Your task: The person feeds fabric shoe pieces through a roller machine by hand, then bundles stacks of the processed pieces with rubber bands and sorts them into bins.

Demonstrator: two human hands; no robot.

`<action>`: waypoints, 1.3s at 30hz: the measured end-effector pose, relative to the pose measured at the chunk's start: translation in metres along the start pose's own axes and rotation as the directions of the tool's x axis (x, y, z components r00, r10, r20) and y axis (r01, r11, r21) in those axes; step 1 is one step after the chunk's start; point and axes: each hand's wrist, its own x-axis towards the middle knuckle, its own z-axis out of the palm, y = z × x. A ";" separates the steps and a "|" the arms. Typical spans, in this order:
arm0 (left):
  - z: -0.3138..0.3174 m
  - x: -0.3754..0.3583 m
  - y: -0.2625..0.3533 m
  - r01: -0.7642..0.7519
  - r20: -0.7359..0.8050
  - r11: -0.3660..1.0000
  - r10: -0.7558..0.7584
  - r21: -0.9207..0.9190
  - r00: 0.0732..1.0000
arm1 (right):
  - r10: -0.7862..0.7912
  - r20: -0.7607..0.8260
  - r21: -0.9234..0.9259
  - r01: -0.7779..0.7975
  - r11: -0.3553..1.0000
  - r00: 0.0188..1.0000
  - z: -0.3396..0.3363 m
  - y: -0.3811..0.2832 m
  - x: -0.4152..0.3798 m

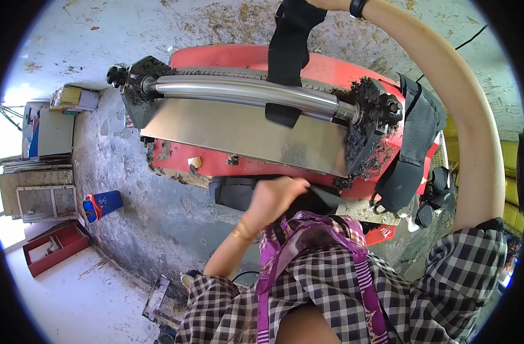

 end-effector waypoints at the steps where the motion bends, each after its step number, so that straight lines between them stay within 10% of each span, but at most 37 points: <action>1: -0.015 0.008 0.004 0.159 -0.151 0.982 -0.173 -0.099 0.973 | -0.127 -0.005 0.073 0.127 0.989 0.992 0.024 0.010 0.000; 3: -0.050 0.036 0.013 0.556 -0.114 0.829 -0.548 0.054 0.829 | -0.102 0.219 0.145 0.071 0.987 0.970 0.057 -0.002 0.000; 7: -0.047 0.066 -0.005 0.420 -0.354 0.898 -0.353 0.132 0.866 | -0.217 0.707 0.242 0.058 0.969 0.673 0.064 -0.077 -0.031; 11: -0.043 0.042 0.006 0.020 -0.515 0.958 0.137 0.287 0.846 | -0.010 0.616 0.110 -0.073 0.991 0.787 0.067 -0.083 -0.041; 13: -0.006 0.008 0.018 0.297 -0.046 0.933 -0.312 -0.201 0.949 | 0.050 0.518 0.036 -0.080 0.996 0.854 0.059 -0.079 -0.039; 15: 0.054 -0.015 -0.014 0.089 0.228 0.996 -0.092 0.025 0.969 | 0.012 0.332 0.021 -0.020 1.000 0.943 0.048 -0.064 -0.037; 18: 0.095 -0.020 -0.046 -0.144 0.270 0.872 0.014 0.467 0.963 | 0.208 0.458 -0.198 -0.129 0.972 0.864 0.023 -0.055 -0.018; 25: 0.062 -0.020 -0.046 -0.263 0.189 0.932 0.219 0.249 0.957 | 0.191 0.112 -0.255 -0.157 0.954 0.975 -0.012 -0.021 0.001; 29: -0.023 -0.005 0.014 0.188 0.194 0.977 -0.167 -0.098 0.967 | 0.172 0.161 -0.236 -0.132 0.963 0.972 -0.020 -0.011 0.003; 33: -0.059 0.033 0.002 0.489 -0.076 0.872 -0.487 0.012 0.870 | -0.135 0.299 0.019 0.135 0.991 0.945 0.022 -0.037 -0.014; 39: -0.062 0.051 0.007 0.446 -0.103 0.892 -0.451 -0.070 0.886 | -0.098 0.671 0.124 0.019 0.992 0.735 0.054 -0.085 -0.036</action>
